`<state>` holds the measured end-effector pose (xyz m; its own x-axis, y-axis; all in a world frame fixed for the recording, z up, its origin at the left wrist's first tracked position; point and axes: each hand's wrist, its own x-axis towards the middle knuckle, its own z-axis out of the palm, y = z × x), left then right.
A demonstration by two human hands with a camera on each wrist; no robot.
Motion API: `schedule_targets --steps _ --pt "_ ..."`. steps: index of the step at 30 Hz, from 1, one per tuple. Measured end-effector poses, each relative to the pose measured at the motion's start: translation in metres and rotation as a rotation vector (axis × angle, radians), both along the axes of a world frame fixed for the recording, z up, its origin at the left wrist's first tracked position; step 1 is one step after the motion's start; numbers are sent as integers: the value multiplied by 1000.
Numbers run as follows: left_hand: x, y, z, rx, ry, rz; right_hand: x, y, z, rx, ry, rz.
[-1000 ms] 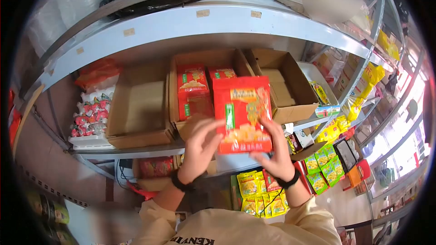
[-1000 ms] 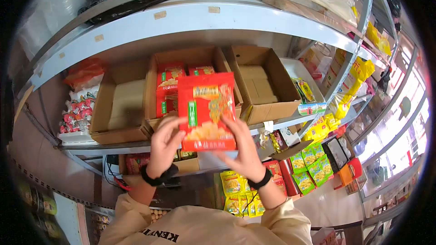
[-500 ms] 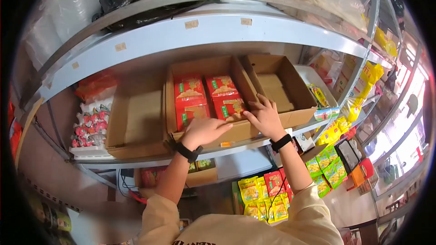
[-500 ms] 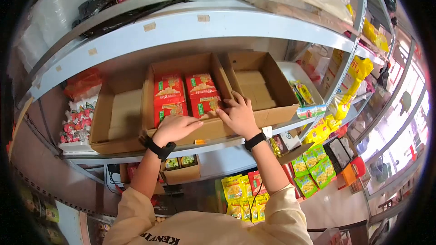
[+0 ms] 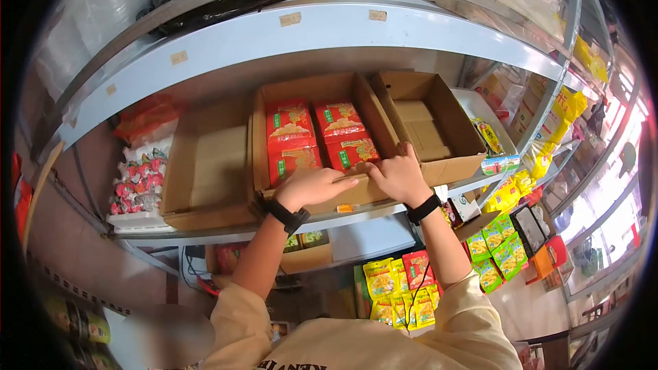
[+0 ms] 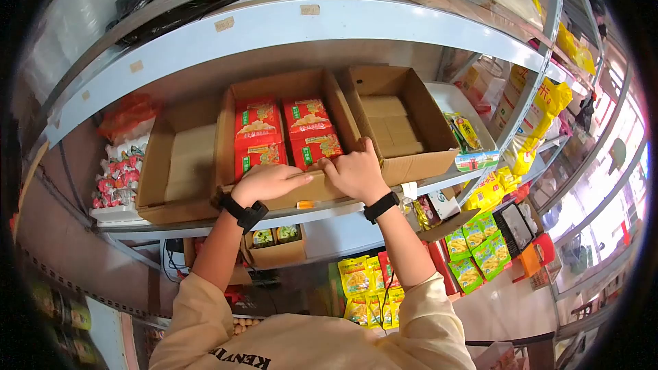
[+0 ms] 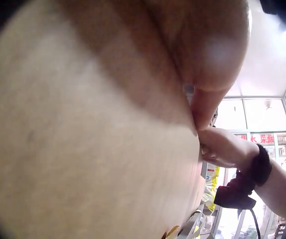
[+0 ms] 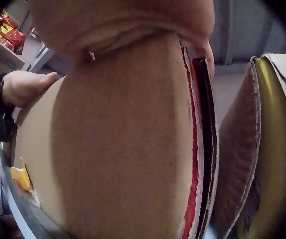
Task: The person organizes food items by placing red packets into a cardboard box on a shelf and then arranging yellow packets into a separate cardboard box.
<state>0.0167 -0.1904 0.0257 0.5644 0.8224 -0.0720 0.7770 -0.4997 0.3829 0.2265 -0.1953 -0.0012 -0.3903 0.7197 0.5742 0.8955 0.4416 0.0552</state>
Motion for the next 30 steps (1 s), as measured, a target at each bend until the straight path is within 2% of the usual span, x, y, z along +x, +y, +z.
schedule_targets --steps 4,7,8,11,12,15,18,21,23,25,26,27,29,30 --pt "1 7 -3 -97 -3 11 -2 2 3 -99 -18 -38" --pt "1 13 -8 -139 -58 -7 0 4 0 -54 -53 5" --pt "1 12 -8 -130 -50 -3 0 2 2 -127 -128 -56" --pt "0 -3 -2 -1 -72 -2 0 -8 -7 18 176 77" --pt "2 -20 14 41 -30 62 3 -16 -9 174 157 130" --pt "-7 -29 -14 738 -325 -43 14 -71 -11 223 341 73" --pt "-13 -74 -11 526 -566 -194 55 -124 -35 157 553 -66" --pt "-4 -100 -36 -86 -894 -343 102 -175 -62 124 897 -175" --pt "10 -101 -62 -206 -783 -461 125 -214 -79 137 1038 -397" --pt "31 -101 -86 -331 -707 -547 149 -249 -100 159 1234 -399" --pt "45 -103 -96 -308 -656 -570 151 -263 -103 193 1249 -478" --pt "58 -105 -107 -285 -605 -592 153 -276 -111 234 1406 -513" --pt "82 -108 -138 -367 -632 -664 163 -300 -134 235 1526 -588" --pt "96 -113 -152 -424 -658 -671 165 -309 -144 206 1503 -632"
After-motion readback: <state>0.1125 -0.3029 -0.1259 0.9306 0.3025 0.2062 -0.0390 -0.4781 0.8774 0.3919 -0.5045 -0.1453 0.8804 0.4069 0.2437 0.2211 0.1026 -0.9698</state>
